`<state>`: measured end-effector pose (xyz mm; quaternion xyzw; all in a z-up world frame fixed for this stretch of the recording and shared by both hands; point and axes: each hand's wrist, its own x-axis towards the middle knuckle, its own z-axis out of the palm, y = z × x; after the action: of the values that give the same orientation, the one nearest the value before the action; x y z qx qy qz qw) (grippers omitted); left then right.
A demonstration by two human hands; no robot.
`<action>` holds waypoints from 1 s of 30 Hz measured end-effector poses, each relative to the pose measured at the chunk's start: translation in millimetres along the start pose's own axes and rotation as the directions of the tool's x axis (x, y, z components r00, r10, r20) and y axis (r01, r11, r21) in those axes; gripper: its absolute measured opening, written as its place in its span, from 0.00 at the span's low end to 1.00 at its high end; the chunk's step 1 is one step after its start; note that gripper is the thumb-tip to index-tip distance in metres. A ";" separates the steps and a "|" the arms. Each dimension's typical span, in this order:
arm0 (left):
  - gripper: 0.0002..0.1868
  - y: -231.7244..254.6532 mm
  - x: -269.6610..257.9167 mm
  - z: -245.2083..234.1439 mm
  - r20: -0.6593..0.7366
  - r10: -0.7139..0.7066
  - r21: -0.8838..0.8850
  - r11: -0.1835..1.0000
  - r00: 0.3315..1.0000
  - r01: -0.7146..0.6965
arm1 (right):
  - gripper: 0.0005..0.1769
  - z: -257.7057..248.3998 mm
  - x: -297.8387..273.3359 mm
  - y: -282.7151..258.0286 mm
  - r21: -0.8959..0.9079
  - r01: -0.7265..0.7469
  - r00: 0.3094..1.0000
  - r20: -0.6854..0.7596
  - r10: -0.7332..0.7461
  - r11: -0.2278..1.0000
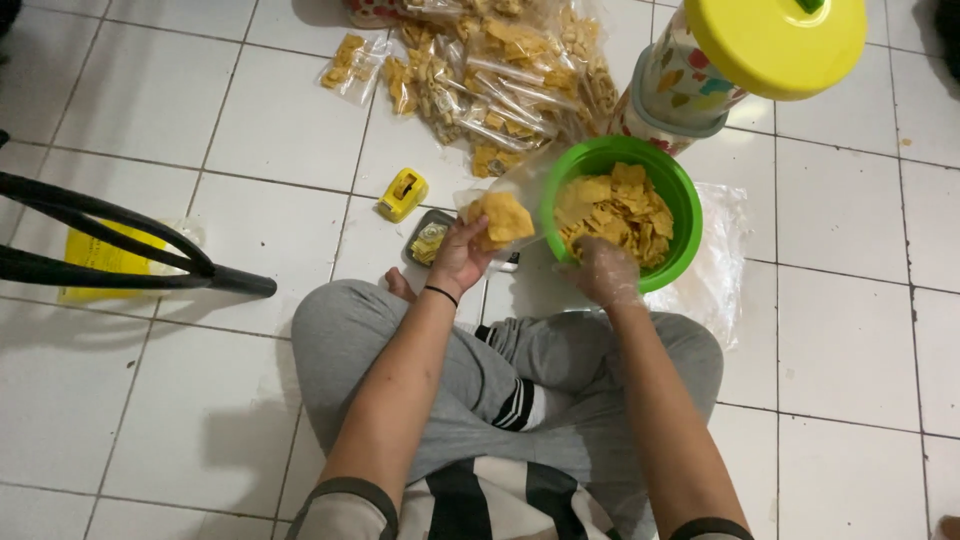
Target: The person is sitting on the floor, manually picking up chips from a green bowl and placing them into small plastic bags.
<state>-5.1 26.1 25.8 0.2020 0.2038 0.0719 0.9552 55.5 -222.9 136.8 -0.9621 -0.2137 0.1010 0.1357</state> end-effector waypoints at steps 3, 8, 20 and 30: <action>0.23 2.2 -2.7 4.7 -0.030 -0.008 -0.013 1.000 1.000 0.008 | 0.22 27.8 1.1 16.7 -0.153 -0.051 0.998 0.020 0.055 0.987; 0.18 5.5 -10.5 8.9 0.002 -0.010 -0.077 0.997 1.000 0.010 | 0.15 9.7 -12.5 23.7 -0.337 -0.034 0.998 0.037 0.050 0.941; 0.21 -6.8 -38.5 34.9 0.125 -0.026 0.075 0.997 0.992 0.017 | 0.29 -15.6 -7.8 -46.9 0.969 -0.008 0.993 -0.022 0.120 0.247; 0.17 -12.0 -45.6 39.6 0.066 -0.037 0.368 0.930 0.997 0.010 | 0.29 -6.7 6.8 -50.2 0.976 -0.091 0.976 0.049 0.210 0.196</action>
<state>-29.2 -9.0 70.3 0.3770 0.1817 0.0139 0.9081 43.9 -177.6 157.5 -0.6834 -0.0014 0.1794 0.7077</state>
